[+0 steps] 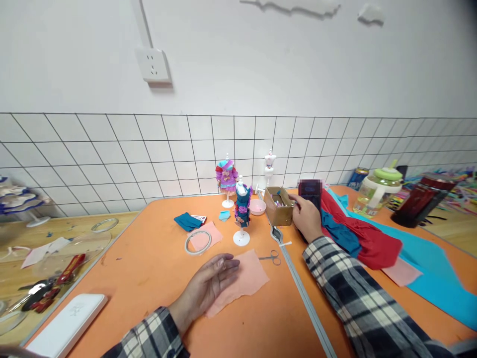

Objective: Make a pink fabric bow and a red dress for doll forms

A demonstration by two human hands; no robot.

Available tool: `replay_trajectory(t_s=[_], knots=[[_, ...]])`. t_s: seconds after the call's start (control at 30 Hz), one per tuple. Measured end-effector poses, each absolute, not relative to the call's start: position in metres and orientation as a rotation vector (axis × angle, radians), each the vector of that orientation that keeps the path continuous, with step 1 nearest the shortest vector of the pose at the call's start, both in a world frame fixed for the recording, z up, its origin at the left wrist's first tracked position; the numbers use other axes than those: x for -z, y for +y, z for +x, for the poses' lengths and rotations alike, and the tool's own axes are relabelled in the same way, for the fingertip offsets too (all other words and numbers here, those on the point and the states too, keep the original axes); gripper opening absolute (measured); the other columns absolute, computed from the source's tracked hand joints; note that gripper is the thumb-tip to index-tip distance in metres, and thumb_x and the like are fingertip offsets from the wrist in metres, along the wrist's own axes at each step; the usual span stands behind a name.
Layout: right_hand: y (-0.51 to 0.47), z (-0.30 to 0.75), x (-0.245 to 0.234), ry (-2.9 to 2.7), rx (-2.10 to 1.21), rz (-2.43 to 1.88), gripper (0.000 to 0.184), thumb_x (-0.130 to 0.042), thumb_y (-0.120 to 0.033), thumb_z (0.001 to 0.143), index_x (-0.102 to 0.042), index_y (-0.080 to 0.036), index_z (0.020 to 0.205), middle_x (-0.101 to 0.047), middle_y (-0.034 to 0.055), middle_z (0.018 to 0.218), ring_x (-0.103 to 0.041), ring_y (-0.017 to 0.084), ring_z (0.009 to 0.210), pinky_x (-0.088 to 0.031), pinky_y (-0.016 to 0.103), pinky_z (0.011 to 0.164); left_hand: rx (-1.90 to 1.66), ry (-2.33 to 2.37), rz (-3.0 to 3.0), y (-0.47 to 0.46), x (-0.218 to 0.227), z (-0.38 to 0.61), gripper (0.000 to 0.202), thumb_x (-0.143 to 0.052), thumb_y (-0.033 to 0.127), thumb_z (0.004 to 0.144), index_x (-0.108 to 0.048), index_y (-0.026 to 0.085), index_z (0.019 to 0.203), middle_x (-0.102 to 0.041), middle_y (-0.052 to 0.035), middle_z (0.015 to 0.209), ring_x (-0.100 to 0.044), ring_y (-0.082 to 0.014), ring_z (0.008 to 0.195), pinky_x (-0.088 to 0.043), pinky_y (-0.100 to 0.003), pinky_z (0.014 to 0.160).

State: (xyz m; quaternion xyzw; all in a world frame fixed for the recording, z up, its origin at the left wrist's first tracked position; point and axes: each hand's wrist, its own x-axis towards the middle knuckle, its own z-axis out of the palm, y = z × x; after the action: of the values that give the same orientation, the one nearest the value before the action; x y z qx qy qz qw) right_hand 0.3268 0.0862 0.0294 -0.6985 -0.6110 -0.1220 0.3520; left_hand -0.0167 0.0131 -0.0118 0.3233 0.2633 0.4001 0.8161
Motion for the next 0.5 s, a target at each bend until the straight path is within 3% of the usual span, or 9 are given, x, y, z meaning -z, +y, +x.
replay_trajectory(t_s=[0.1,0.2,0.3,0.4,0.5], knots=[[0.079,0.323,-0.019,-1.479,0.316,-1.749,0.045,-0.041,-0.016,0.087,-0.058,-0.019,0.129,-0.069,0.0114,0.103,-0.060,0.024,0.096,-0.047,0.033,0.083,-0.862,0.578,0.685,0.014,0.012,-0.017,0.026,-0.070,0.032,0.084,-0.068,0.014,0.103,-0.072,-0.0131,0.106,-0.064,-0.0244,0.108,-0.046,-0.037,0.096],[0.077,0.322,-0.011,-1.451,0.340,-1.669,0.041,-0.046,-0.020,0.086,-0.060,-0.018,0.125,-0.068,0.0120,0.106,-0.057,0.025,0.099,-0.045,0.036,0.088,-0.870,0.583,0.686,0.014,0.013,-0.017,0.026,-0.070,0.033,0.083,-0.068,0.014,0.101,-0.072,-0.0124,0.102,-0.065,-0.0235,0.103,-0.049,-0.036,0.092],[0.078,0.323,-0.008,-1.412,0.366,-1.623,0.033,-0.047,-0.024,0.087,-0.063,-0.015,0.115,-0.066,0.0125,0.104,-0.058,0.025,0.096,-0.046,0.036,0.087,-0.911,0.612,0.692,0.014,0.014,-0.016,0.026,-0.075,0.026,0.079,-0.066,0.015,0.100,-0.070,-0.0034,0.085,-0.067,-0.0150,0.080,-0.053,-0.028,0.078],[0.083,0.324,-0.015,-1.396,0.335,-1.629,0.030,-0.043,-0.025,0.090,-0.065,-0.015,0.107,-0.067,0.0124,0.101,-0.060,0.023,0.093,-0.047,0.033,0.082,-0.982,0.675,0.707,0.015,0.014,-0.014,0.034,-0.080,0.019,0.074,-0.062,0.018,0.103,-0.060,0.0064,0.067,-0.059,-0.0060,0.057,-0.048,-0.017,0.057],[0.094,0.325,-0.025,-1.417,0.327,-1.651,0.030,-0.042,-0.026,0.090,-0.068,-0.016,0.103,-0.067,0.0131,0.104,-0.060,0.024,0.097,-0.046,0.032,0.083,-1.018,0.723,0.726,0.016,0.013,-0.013,0.039,-0.082,0.019,0.072,-0.059,0.018,0.104,-0.057,0.0084,0.063,-0.054,-0.0034,0.050,-0.044,-0.013,0.050]])
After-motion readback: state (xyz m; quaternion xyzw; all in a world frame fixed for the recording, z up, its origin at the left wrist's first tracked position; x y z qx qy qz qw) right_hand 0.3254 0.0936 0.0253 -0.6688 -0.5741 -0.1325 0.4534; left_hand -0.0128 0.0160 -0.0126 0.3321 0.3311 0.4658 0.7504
